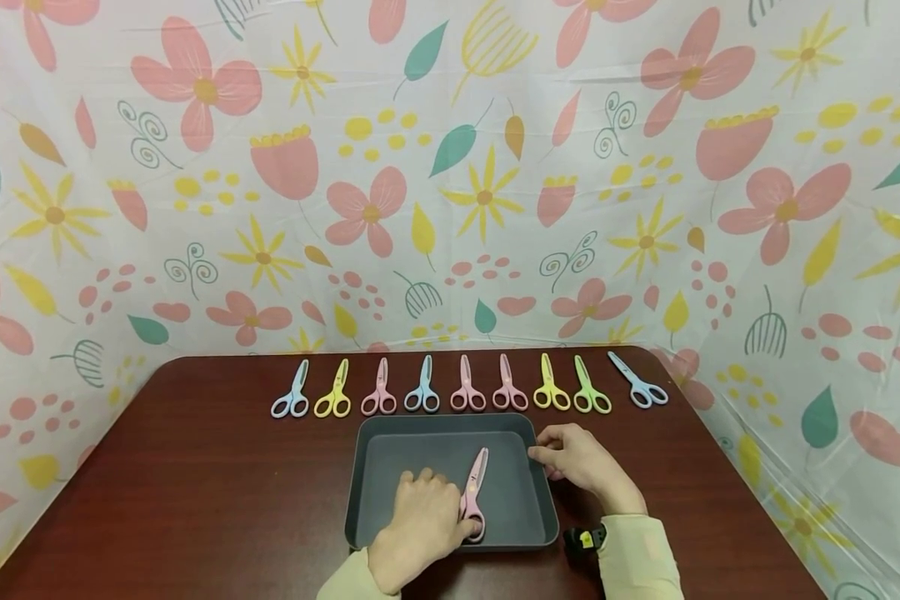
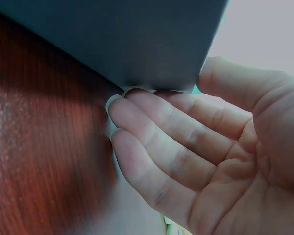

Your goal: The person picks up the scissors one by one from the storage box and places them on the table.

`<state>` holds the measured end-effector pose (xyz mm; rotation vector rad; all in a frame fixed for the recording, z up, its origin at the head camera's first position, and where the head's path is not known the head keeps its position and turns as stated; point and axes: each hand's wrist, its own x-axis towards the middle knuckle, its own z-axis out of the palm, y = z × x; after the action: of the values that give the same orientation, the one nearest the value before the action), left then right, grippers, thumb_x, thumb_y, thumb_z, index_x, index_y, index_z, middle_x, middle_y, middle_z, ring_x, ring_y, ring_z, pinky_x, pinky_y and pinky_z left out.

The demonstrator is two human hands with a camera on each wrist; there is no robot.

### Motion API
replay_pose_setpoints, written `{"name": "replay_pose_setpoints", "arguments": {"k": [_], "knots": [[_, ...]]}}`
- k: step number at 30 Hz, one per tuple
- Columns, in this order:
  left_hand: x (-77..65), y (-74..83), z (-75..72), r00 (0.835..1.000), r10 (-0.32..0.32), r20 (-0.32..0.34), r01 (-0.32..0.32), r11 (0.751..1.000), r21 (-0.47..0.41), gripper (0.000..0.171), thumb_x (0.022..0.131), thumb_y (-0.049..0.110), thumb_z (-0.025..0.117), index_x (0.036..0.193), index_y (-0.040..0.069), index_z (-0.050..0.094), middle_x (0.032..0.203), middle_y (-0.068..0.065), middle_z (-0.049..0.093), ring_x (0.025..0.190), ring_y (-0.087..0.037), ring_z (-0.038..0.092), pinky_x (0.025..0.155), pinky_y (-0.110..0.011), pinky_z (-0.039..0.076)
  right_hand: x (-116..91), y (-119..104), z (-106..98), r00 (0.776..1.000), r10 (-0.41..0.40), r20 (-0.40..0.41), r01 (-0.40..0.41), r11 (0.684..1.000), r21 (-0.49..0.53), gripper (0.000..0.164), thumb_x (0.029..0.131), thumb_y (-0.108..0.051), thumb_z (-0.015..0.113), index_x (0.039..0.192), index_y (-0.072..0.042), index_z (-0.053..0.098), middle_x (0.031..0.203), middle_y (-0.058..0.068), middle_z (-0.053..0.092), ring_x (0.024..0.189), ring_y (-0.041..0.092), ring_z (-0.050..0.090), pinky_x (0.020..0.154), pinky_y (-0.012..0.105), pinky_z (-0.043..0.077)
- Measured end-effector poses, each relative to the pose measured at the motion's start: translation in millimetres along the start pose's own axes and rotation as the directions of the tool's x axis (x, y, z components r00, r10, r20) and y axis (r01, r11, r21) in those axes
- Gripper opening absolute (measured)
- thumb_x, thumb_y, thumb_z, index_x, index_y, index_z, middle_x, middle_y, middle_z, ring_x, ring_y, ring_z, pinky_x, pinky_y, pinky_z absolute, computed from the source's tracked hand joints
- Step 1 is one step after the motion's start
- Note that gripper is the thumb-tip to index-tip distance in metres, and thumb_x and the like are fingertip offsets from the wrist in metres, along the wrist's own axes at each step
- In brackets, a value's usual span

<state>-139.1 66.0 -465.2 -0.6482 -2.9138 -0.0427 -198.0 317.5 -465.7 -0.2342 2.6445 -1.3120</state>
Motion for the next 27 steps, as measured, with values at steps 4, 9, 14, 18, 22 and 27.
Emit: {"name": "replay_pose_setpoints", "arguments": {"k": [4,9,14,18,22,27], "knots": [[1.6,-1.3,1.7,1.000,0.002,-0.001,-0.002,1.000,-0.006,0.050,0.073,0.062,0.073,0.078,0.012,0.073,0.070,-0.003,0.059,0.072,-0.020,0.051,0.068,-0.040,0.036,-0.3,0.1,-0.2,1.000,-0.001,0.002,0.001,1.000,0.003,0.017,0.092,-0.015,0.067,0.097,0.002,0.066,0.074,0.006,0.062,0.067,0.022,0.063,0.064,0.036,0.054],[3.3,-3.0,4.9,1.000,0.008,0.001,-0.008,1.000,-0.017,0.049,0.072,0.062,0.074,0.077,0.013,0.072,0.070,-0.002,0.059,0.072,-0.020,0.051,0.068,-0.040,0.036,-0.1,0.7,-0.2,1.000,-0.003,0.004,0.003,1.000,0.008,0.018,0.092,-0.015,0.067,0.097,0.002,0.066,0.074,0.006,0.062,0.068,0.022,0.062,0.064,0.036,0.054],[3.5,-4.6,4.5,1.000,0.014,0.008,-0.014,1.000,-0.004,0.044,0.073,0.056,0.075,0.077,0.012,0.072,0.071,-0.002,0.058,0.074,-0.019,0.050,0.068,-0.040,0.037,-0.1,-0.2,0.1,1.000,-0.005,0.006,0.005,1.000,0.015,0.019,0.092,-0.015,0.068,0.097,0.002,0.066,0.073,0.006,0.062,0.068,0.022,0.062,0.064,0.036,0.054],[3.6,-5.2,1.9,1.000,0.014,0.025,-0.014,1.000,-0.003,0.039,0.072,0.050,0.075,0.078,0.012,0.072,0.073,-0.003,0.058,0.075,-0.020,0.050,0.068,-0.040,0.037,0.0,-0.5,0.1,1.000,-0.003,0.002,0.002,1.000,0.011,0.018,0.092,-0.015,0.068,0.097,0.002,0.066,0.070,0.006,0.060,0.067,0.022,0.062,0.064,0.036,0.054],[4.6,-5.8,0.1,0.999,0.004,0.032,-0.003,1.000,-0.029,0.038,0.066,0.047,0.078,0.073,0.011,0.069,0.072,-0.004,0.057,0.073,-0.021,0.050,0.067,-0.039,0.037,0.4,-0.2,0.1,1.000,-0.001,-0.001,0.001,1.000,0.009,0.018,0.092,-0.015,0.068,0.097,0.002,0.066,0.070,0.005,0.059,0.067,0.022,0.062,0.064,0.036,0.054],[6.9,-7.5,2.1,0.999,-0.005,0.038,0.007,0.998,-0.062,0.041,0.063,0.049,0.079,0.067,0.012,0.064,0.069,-0.004,0.056,0.069,-0.022,0.050,0.067,-0.038,0.037,0.6,0.4,-0.1,1.000,-0.002,0.006,0.002,1.000,0.009,0.018,0.092,-0.016,0.068,0.097,0.001,0.066,0.067,0.005,0.056,0.067,0.022,0.062,0.063,0.035,0.054]]}}
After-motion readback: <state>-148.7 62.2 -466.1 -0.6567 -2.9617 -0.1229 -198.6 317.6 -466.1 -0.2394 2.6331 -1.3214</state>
